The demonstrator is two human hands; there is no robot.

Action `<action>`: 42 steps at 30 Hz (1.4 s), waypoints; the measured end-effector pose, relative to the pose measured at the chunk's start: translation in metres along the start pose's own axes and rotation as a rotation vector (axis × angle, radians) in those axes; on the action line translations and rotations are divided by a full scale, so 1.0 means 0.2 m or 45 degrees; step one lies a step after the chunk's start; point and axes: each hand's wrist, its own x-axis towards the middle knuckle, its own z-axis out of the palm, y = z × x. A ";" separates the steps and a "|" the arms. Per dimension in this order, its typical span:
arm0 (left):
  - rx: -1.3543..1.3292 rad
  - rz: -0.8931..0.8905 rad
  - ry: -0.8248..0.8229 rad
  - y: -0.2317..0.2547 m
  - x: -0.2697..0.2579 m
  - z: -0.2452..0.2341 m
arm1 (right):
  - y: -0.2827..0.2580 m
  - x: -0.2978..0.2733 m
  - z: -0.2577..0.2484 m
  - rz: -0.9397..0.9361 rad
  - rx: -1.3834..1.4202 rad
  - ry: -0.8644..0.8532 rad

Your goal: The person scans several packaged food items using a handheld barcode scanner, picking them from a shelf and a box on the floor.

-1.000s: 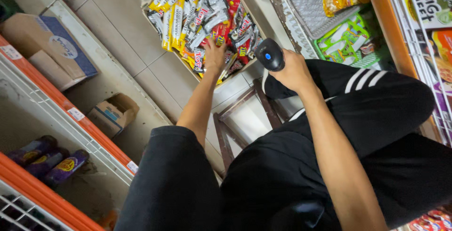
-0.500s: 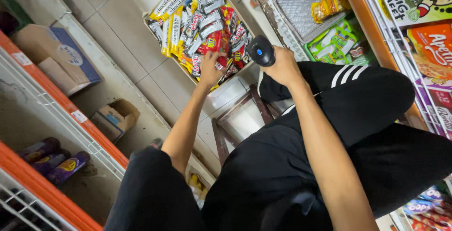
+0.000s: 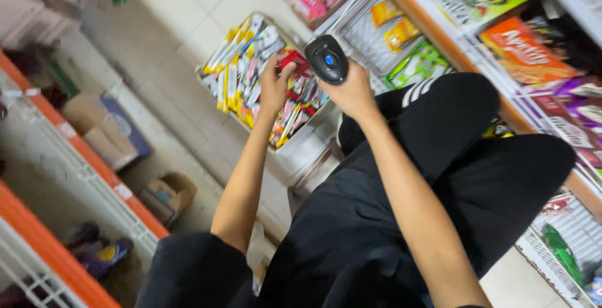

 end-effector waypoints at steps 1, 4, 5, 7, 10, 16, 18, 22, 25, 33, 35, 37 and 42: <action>-0.134 -0.154 -0.079 0.06 0.06 0.02 | -0.02 0.00 -0.02 -0.017 -0.011 0.036; -0.438 -0.285 -0.142 0.27 0.21 0.10 | -0.04 0.01 -0.10 0.448 0.349 0.123; -0.601 -0.292 -0.106 0.36 0.25 0.13 | -0.03 0.01 -0.13 0.449 0.554 0.251; -0.835 -0.323 -0.113 0.53 0.31 0.18 | -0.02 0.02 -0.23 0.424 0.758 0.409; -1.156 -0.457 -0.177 0.78 0.35 0.23 | -0.01 -0.03 -0.47 0.395 0.898 0.730; -1.579 -0.558 -0.480 1.11 0.31 0.47 | -0.16 -0.17 -0.84 0.290 0.997 0.851; -1.634 -0.515 -0.576 1.20 0.26 0.58 | -0.21 -0.22 -0.89 0.187 1.052 0.894; -1.536 -0.631 -0.885 1.34 0.04 0.82 | -0.21 -0.39 -0.98 0.179 0.994 1.017; -1.629 -0.685 -1.008 1.40 -0.05 0.95 | -0.19 -0.57 -1.03 0.250 0.596 1.164; -1.699 -0.682 -1.117 1.50 -0.24 1.14 | -0.26 -0.92 -0.96 0.528 0.557 1.103; -1.655 -0.723 -1.089 1.53 -0.28 1.15 | -0.27 -0.93 -0.95 0.529 0.567 1.124; -1.654 -0.725 -1.120 1.55 -0.30 1.16 | -0.28 -0.94 -0.94 0.524 0.577 1.139; -1.638 -0.762 -1.133 1.58 -0.33 1.18 | -0.28 -0.97 -0.95 0.596 0.541 1.141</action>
